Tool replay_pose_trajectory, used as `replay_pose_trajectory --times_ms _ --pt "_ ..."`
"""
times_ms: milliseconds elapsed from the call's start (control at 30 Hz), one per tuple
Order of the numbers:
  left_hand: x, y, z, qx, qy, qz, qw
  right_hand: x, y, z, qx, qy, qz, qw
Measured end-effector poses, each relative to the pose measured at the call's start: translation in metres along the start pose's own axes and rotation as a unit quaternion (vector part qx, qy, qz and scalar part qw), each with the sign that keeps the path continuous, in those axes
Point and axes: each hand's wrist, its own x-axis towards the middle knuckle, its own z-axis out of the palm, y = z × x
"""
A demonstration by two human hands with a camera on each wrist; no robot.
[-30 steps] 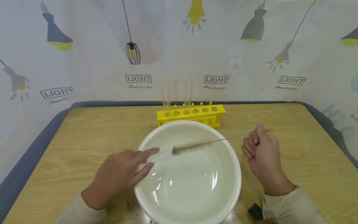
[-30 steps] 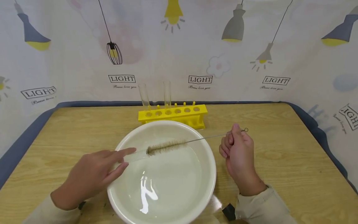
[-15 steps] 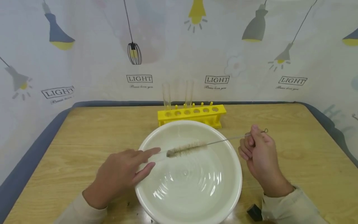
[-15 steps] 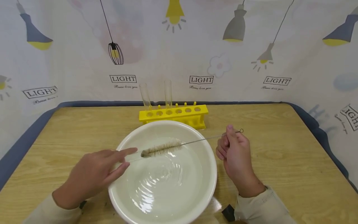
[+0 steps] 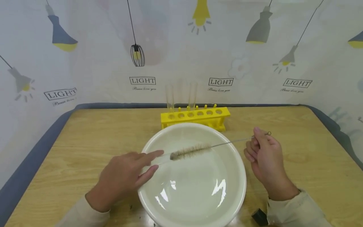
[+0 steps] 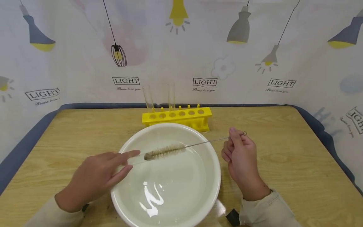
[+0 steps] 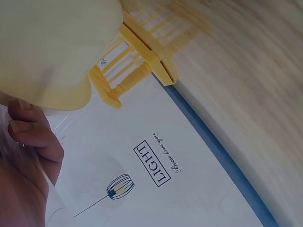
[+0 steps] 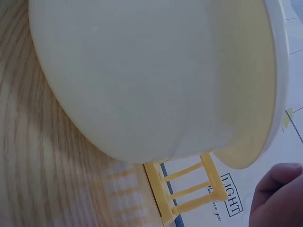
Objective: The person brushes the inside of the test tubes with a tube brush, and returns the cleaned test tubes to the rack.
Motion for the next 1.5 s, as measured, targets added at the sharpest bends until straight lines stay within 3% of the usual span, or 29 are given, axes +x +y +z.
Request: replay_pose_trajectory --times_ms 200,433,700,900,1333,1500 --pt "-0.0004 -0.0013 0.0004 0.001 -0.006 -0.01 0.9999 0.0019 -0.0021 -0.001 0.033 0.006 -0.018 0.999" --pt "-0.0014 0.0 0.0017 -0.002 -0.001 -0.003 1.0 -0.0007 0.0002 -0.002 0.006 0.017 -0.021 1.0" --pt "-0.0007 0.0003 0.0006 -0.005 -0.002 -0.006 1.0 -0.002 0.0015 0.0014 -0.084 0.106 -0.016 0.991" --pt "-0.0038 0.0007 0.0023 -0.006 -0.018 -0.014 0.9997 -0.0041 0.0033 0.0025 -0.103 0.144 -0.017 0.984" --pt "-0.0024 0.0005 0.0016 -0.007 -0.005 -0.008 0.9999 -0.0047 0.0066 0.0054 -0.063 0.092 -0.039 0.993" --pt "-0.0015 -0.0001 0.0004 -0.01 -0.005 -0.008 0.9999 -0.0046 0.0059 0.0069 -0.069 0.101 -0.032 0.992"
